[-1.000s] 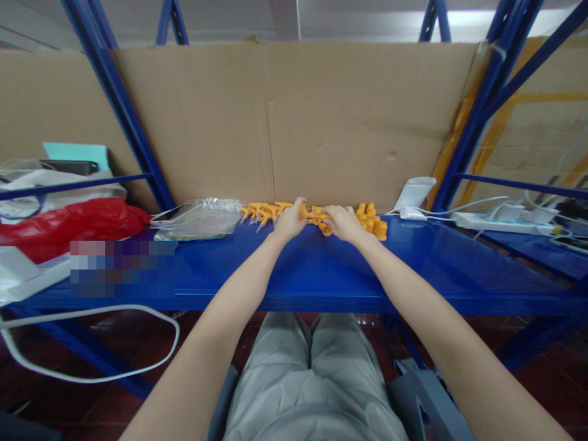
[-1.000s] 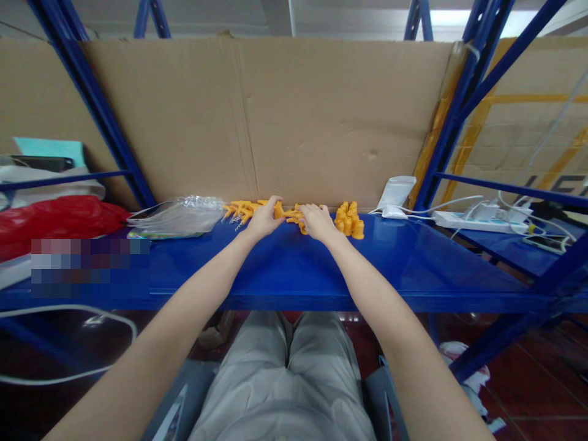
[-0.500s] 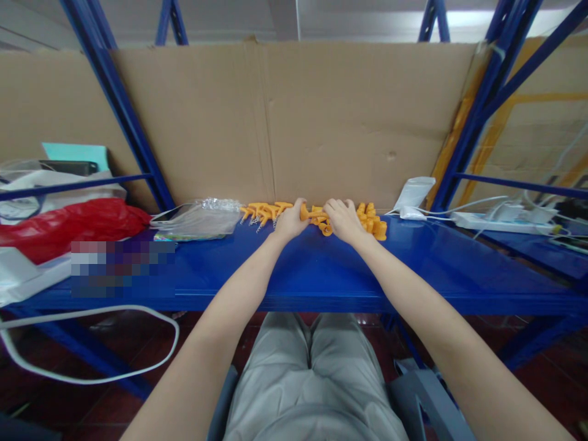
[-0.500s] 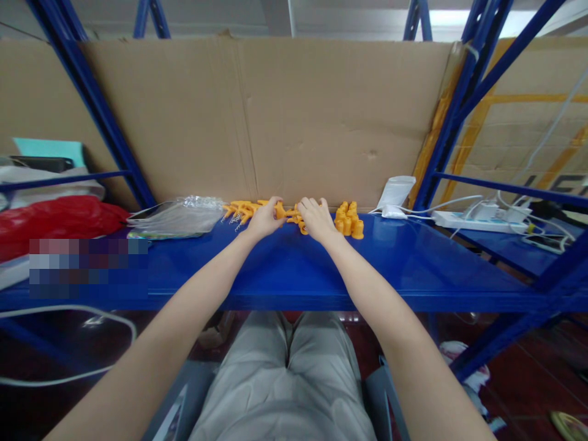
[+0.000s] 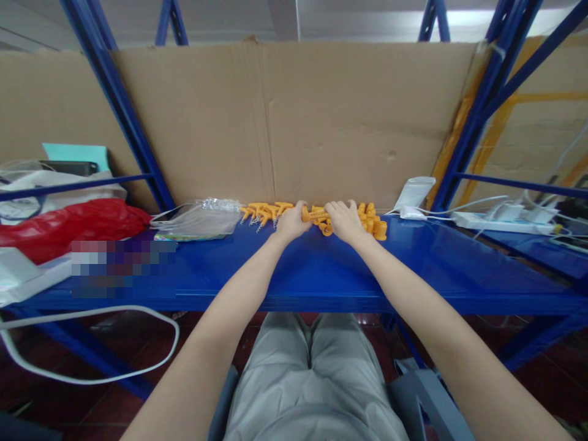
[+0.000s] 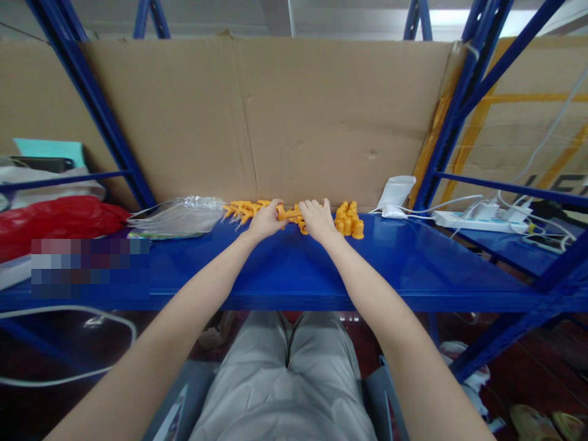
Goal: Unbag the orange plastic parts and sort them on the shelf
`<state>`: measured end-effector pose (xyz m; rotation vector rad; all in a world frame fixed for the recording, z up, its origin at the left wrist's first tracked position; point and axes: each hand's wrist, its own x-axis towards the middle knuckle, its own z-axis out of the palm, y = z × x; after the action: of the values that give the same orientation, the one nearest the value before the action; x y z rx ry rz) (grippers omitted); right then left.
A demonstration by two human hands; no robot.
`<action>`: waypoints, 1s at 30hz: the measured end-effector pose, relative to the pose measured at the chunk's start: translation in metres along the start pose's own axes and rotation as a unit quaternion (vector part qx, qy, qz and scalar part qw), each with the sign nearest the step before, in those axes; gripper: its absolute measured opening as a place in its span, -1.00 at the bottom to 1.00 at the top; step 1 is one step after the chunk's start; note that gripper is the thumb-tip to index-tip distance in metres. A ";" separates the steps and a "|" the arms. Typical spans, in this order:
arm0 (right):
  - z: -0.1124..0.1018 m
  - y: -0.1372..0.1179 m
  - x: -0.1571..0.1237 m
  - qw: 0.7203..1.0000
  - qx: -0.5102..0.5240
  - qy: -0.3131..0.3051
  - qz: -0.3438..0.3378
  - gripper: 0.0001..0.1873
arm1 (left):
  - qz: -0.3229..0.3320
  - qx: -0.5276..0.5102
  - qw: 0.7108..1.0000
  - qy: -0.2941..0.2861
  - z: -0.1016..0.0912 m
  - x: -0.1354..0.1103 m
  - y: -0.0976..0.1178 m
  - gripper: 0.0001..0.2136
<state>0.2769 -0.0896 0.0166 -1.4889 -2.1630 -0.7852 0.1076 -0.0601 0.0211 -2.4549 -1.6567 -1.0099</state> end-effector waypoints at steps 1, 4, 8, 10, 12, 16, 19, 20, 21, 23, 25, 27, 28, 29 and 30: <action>0.001 0.000 0.000 1.000 0.001 0.000 0.001 -0.62 | -0.001 -0.003 1.000 0.001 0.000 0.000 0.000 -0.54; 0.004 0.002 0.001 1.000 0.011 -0.005 0.002 -0.62 | -0.006 -0.006 1.000 0.000 0.001 0.001 -0.002 -0.54; 0.005 0.004 0.000 0.999 0.041 -0.027 -0.002 -0.64 | -0.006 -0.001 1.000 -0.001 0.001 0.001 -0.004 -0.51; 0.004 0.003 0.000 0.998 0.053 -0.035 -0.002 -0.66 | -0.005 0.003 1.000 -0.001 0.001 0.001 -0.005 -0.52; 0.002 0.002 0.001 0.997 0.057 -0.043 0.001 -0.67 | -0.004 0.012 1.000 -0.001 0.001 0.002 -0.005 -0.53; 0.003 0.001 0.001 0.998 0.046 -0.051 0.005 -0.69 | -0.004 0.027 1.000 -0.003 0.002 0.002 -0.006 -0.53; 0.005 0.004 0.001 0.999 0.035 -0.038 0.006 -0.69 | -0.010 0.029 1.000 0.000 0.002 0.001 -0.006 -0.53; 0.006 0.006 0.000 0.999 0.032 -0.034 0.008 -0.70 | -0.013 0.029 0.999 0.002 0.002 0.001 -0.007 -0.53; 0.006 0.008 0.000 0.999 0.030 -0.031 0.012 -0.70 | -0.016 0.029 0.999 0.003 0.002 0.001 -0.008 -0.52; 0.005 0.012 0.000 0.999 0.030 -0.029 0.023 -0.71 | -0.020 0.028 0.999 0.004 0.002 0.001 -0.009 -0.51; 0.005 0.016 0.001 0.998 0.036 -0.026 0.041 -0.72 | -0.024 0.028 0.999 0.003 0.001 0.002 -0.009 -0.52; 0.004 0.020 0.001 0.997 0.045 -0.015 0.059 -0.72 | -0.030 0.027 0.999 0.000 0.000 0.002 -0.009 -0.51; 0.003 0.022 0.001 0.997 0.050 -0.008 0.066 -0.72 | -0.033 0.027 0.999 -0.002 0.000 0.002 -0.008 -0.51; 0.003 0.024 0.002 0.996 0.055 -0.002 0.071 -0.71 | -0.036 0.027 0.999 -0.004 -0.001 0.001 -0.008 -0.51; 0.003 0.026 0.002 0.995 0.058 0.001 0.076 -0.70 | -0.038 0.027 0.999 -0.006 -0.001 0.001 -0.007 -0.51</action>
<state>0.3007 -0.0794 0.0216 -1.5703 -2.0285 -0.5977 0.1011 -0.0563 0.0205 -2.3861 -1.7678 -0.9479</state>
